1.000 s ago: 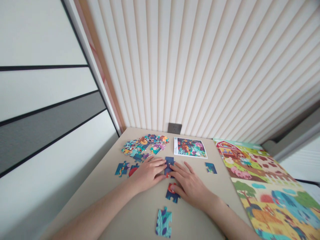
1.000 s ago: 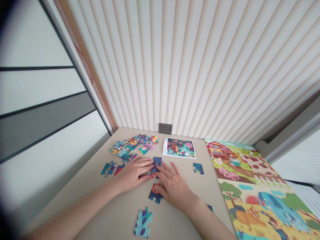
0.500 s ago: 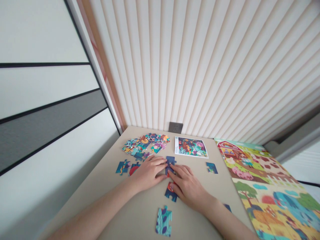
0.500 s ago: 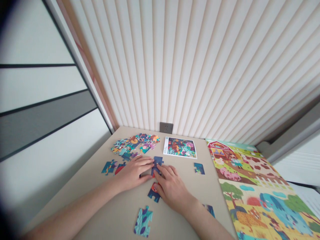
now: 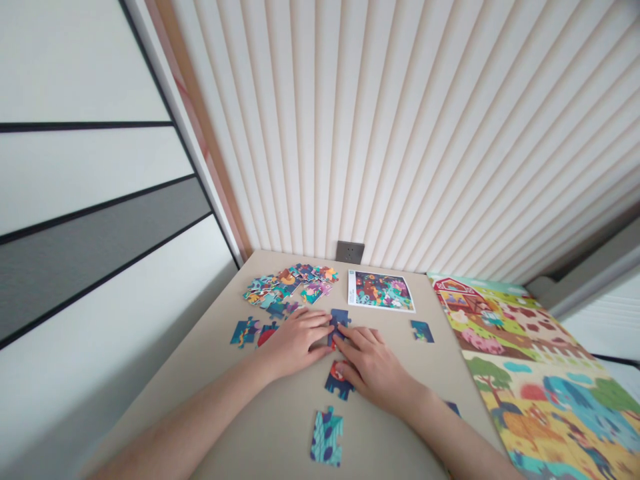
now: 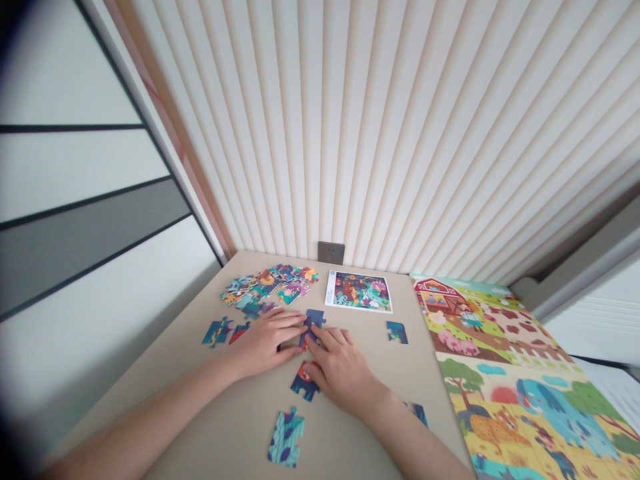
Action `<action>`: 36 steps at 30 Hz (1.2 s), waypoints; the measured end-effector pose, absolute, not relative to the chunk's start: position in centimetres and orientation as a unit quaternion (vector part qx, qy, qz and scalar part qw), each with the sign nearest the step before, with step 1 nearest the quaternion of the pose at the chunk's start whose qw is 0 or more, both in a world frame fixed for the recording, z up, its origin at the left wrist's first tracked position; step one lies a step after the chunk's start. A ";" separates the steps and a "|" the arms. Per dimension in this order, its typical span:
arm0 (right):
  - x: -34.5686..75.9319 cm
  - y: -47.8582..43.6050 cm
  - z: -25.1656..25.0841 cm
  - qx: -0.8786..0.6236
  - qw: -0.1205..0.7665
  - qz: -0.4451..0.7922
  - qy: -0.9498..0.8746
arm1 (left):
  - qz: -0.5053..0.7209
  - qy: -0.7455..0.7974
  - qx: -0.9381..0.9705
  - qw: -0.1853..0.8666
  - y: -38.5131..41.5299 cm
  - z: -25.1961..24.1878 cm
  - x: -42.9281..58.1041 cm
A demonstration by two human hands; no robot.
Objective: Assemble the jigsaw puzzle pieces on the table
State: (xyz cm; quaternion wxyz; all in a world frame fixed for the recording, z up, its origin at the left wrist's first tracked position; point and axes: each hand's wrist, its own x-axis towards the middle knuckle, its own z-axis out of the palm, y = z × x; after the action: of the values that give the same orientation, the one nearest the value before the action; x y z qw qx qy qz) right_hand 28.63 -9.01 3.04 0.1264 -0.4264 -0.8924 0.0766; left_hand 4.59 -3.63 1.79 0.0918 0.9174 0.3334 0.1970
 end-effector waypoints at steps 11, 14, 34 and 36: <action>28.4 -9.4 3.9 -0.447 0.153 0.083 -0.877 | 0.196 0.342 0.915 0.084 -3.7 1.3 4.7; 28.3 -10.6 4.3 -0.478 0.167 0.094 -0.857 | 0.203 0.341 0.914 0.085 -3.7 1.3 4.7; 28.3 -12.0 2.9 -0.438 0.226 0.226 -0.840 | 0.202 0.325 0.920 0.090 -4.1 1.8 4.4; 28.2 -11.8 2.5 -0.447 0.234 0.211 -0.837 | 0.201 0.325 0.920 0.089 -4.1 1.9 4.4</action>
State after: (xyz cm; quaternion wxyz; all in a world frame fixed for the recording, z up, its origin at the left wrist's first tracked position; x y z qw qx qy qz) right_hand 28.22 -11.81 2.55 0.2343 -0.4469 -0.8373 0.2105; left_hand 4.40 -4.10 1.85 0.0888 0.9199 0.3246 0.2014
